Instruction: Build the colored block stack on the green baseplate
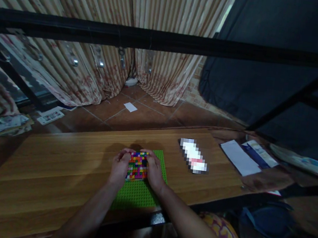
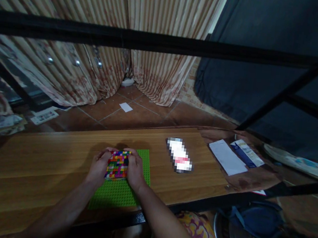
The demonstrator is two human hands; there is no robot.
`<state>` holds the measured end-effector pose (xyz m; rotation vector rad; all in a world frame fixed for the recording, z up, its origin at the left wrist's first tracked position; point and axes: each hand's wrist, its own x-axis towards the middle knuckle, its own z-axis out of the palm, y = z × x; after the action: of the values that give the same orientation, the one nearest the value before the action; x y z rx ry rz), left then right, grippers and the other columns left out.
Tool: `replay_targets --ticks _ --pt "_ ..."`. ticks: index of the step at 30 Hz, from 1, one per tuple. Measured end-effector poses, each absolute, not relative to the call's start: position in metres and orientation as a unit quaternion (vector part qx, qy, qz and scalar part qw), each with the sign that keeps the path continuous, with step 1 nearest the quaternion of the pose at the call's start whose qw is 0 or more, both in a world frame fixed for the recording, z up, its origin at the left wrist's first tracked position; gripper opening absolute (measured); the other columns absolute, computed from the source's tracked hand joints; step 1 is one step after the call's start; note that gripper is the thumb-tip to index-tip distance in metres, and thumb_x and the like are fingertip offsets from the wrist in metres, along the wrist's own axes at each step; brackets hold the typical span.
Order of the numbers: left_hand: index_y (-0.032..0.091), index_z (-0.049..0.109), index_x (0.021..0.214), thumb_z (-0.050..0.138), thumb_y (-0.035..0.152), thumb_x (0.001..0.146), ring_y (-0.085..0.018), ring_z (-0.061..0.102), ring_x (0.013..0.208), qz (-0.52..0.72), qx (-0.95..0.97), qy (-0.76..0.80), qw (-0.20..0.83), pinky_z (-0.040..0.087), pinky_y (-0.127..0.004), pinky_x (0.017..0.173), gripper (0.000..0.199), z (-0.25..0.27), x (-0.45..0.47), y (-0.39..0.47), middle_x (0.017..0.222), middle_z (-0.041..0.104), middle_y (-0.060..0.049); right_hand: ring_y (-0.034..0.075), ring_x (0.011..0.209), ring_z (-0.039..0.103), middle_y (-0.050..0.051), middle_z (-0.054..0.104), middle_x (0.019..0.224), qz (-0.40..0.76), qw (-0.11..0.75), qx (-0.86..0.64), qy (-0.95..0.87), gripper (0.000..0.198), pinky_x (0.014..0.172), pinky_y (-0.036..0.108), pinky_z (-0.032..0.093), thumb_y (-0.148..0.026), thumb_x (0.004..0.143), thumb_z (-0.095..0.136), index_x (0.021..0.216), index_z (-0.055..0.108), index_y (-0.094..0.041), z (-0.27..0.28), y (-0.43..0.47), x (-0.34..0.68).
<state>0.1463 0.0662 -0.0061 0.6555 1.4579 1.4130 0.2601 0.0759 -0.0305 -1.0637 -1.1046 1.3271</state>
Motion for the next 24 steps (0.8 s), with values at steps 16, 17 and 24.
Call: replay_targets --ticks 16,17,24 --pt "0.017 0.066 0.078 0.06 0.031 0.06 -0.014 0.059 0.07 0.589 0.3 0.551 0.51 0.047 -0.022 0.064 0.024 -0.014 0.139 0.061 0.077 0.065 0.002 0.017 0.086 0.058 0.0 0.064 0.095 0.555 0.485 -0.434 -0.518 0.041 0.08 0.03 0.047 -0.04 0.076 0.063 0.113 0.06 -0.025 -0.044 0.079 0.261" --pt "0.018 0.066 0.081 0.063 0.031 0.061 -0.013 0.06 0.072 0.585 0.304 0.545 0.518 0.048 -0.022 0.066 0.024 -0.015 0.139 0.06 0.079 0.065 0.002 0.017 0.087 0.059 0.0 0.065 0.096 0.556 0.486 -0.432 -0.519 0.04 0.081 0.03 0.047 -0.04 0.076 0.063 0.113 0.06 -0.025 -0.043 0.079 0.262" --pt "0.02 0.064 0.089 0.075 0.032 0.061 -0.013 0.061 0.069 0.571 0.309 0.518 0.557 0.049 -0.022 0.064 0.033 -0.014 0.142 0.054 0.078 0.065 0.003 0.017 0.094 0.059 0.001 0.066 0.103 0.548 0.501 -0.438 -0.507 0.029 0.087 0.031 0.044 -0.039 0.082 0.053 0.104 0.065 -0.025 -0.039 0.079 0.263"
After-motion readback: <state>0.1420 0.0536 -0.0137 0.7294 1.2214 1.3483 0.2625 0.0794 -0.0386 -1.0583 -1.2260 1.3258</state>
